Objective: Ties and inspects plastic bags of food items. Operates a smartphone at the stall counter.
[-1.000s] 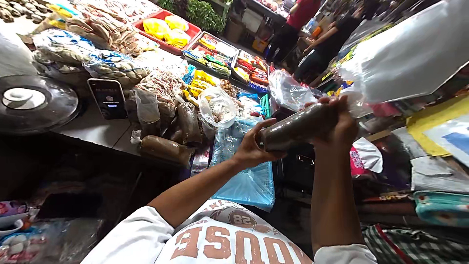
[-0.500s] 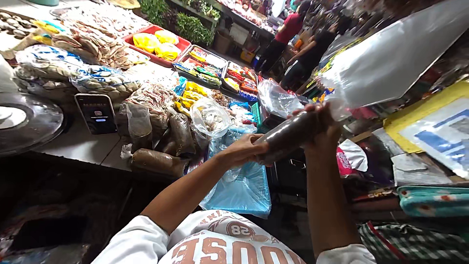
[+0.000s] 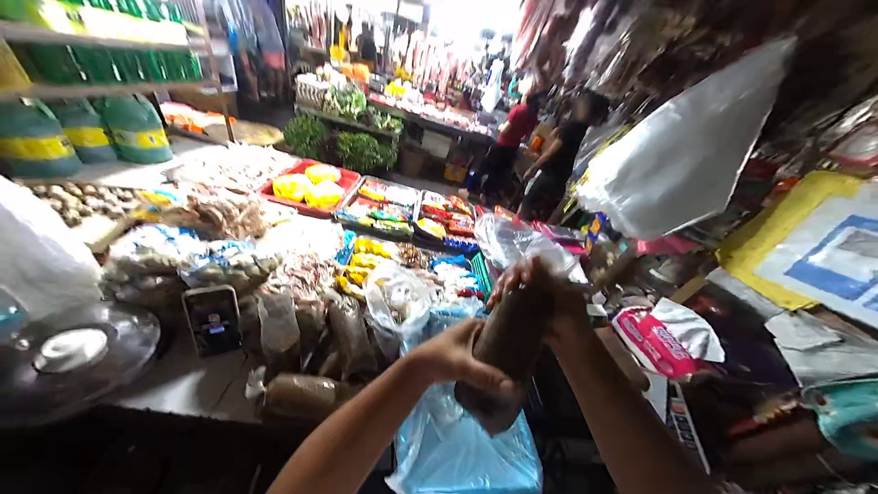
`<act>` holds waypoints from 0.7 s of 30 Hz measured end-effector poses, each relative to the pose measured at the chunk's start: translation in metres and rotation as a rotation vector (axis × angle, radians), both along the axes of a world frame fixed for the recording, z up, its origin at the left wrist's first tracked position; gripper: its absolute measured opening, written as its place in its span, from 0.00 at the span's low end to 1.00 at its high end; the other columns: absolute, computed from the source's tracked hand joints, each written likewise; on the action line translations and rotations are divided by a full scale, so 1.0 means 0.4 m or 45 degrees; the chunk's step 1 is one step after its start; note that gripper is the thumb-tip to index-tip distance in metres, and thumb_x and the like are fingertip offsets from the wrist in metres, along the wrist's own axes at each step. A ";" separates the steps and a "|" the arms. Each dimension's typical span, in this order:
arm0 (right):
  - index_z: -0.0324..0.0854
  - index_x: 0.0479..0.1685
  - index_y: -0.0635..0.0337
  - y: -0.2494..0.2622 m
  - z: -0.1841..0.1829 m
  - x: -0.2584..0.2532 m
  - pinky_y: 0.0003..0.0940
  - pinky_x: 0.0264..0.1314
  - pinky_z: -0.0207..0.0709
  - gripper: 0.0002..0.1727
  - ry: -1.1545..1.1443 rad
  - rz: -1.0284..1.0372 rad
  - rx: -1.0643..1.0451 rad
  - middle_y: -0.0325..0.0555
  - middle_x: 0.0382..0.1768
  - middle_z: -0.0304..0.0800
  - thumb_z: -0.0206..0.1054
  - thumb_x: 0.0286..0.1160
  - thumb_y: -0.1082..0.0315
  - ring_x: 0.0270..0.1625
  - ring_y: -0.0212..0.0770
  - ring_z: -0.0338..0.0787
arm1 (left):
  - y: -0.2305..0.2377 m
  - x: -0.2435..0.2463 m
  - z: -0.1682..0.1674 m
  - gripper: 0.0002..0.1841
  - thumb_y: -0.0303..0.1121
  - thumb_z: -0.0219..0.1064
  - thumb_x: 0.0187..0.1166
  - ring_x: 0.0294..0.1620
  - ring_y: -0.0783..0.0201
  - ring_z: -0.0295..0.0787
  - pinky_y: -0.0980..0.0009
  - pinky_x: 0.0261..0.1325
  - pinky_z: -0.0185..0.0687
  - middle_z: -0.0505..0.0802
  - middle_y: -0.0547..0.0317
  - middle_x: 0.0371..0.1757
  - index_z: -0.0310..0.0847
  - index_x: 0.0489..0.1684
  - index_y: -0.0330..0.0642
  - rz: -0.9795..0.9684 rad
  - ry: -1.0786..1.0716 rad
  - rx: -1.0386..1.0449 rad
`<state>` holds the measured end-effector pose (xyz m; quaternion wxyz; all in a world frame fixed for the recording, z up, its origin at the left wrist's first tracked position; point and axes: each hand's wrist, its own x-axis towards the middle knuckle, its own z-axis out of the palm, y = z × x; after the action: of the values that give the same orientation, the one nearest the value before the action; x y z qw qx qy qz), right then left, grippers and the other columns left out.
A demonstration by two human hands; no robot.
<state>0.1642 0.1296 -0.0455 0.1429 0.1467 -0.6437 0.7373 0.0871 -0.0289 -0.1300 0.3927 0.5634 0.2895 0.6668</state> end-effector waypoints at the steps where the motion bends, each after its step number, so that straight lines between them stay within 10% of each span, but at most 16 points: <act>1: 0.90 0.33 0.50 -0.002 -0.005 0.000 0.43 0.52 0.91 0.20 0.000 0.040 -0.033 0.41 0.36 0.95 0.66 0.80 0.45 0.42 0.41 0.96 | -0.001 -0.008 -0.010 0.29 0.46 0.88 0.57 0.51 0.75 0.93 0.70 0.59 0.90 0.96 0.71 0.50 0.85 0.58 0.47 -0.026 0.056 0.016; 3: 0.90 0.34 0.52 -0.012 -0.008 0.003 0.44 0.54 0.91 0.19 0.015 0.108 -0.062 0.42 0.35 0.95 0.66 0.82 0.48 0.43 0.41 0.96 | 0.004 -0.017 -0.028 0.34 0.53 0.87 0.56 0.56 0.73 0.92 0.68 0.63 0.89 0.95 0.71 0.55 0.84 0.63 0.52 -0.100 0.054 0.031; 9: 0.86 0.31 0.55 -0.024 -0.006 0.004 0.46 0.55 0.91 0.18 -0.026 0.065 -0.111 0.45 0.34 0.95 0.60 0.87 0.56 0.42 0.44 0.96 | 0.009 0.019 -0.028 0.29 0.32 0.87 0.55 0.47 0.62 0.97 0.61 0.57 0.93 0.98 0.59 0.48 0.85 0.59 0.45 -0.089 -0.168 -0.117; 13: 0.86 0.32 0.57 -0.023 0.001 0.007 0.44 0.53 0.92 0.18 -0.052 0.000 -0.132 0.47 0.34 0.95 0.58 0.87 0.58 0.41 0.44 0.96 | 0.012 -0.008 -0.049 0.37 0.36 0.87 0.60 0.63 0.50 0.93 0.52 0.67 0.89 0.93 0.51 0.64 0.75 0.73 0.47 -0.314 -0.154 -0.072; 21: 0.87 0.31 0.53 -0.003 0.024 0.014 0.41 0.54 0.92 0.19 0.002 0.068 -0.067 0.45 0.33 0.94 0.62 0.86 0.51 0.41 0.43 0.96 | 0.004 0.009 -0.041 0.38 0.26 0.86 0.52 0.54 0.58 0.95 0.57 0.63 0.91 0.94 0.52 0.58 0.77 0.70 0.34 -0.110 0.047 -0.174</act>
<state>0.1699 0.1282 -0.0359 0.1273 0.1607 -0.6199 0.7575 0.0907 -0.0274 -0.1464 0.4532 0.5594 0.3172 0.6173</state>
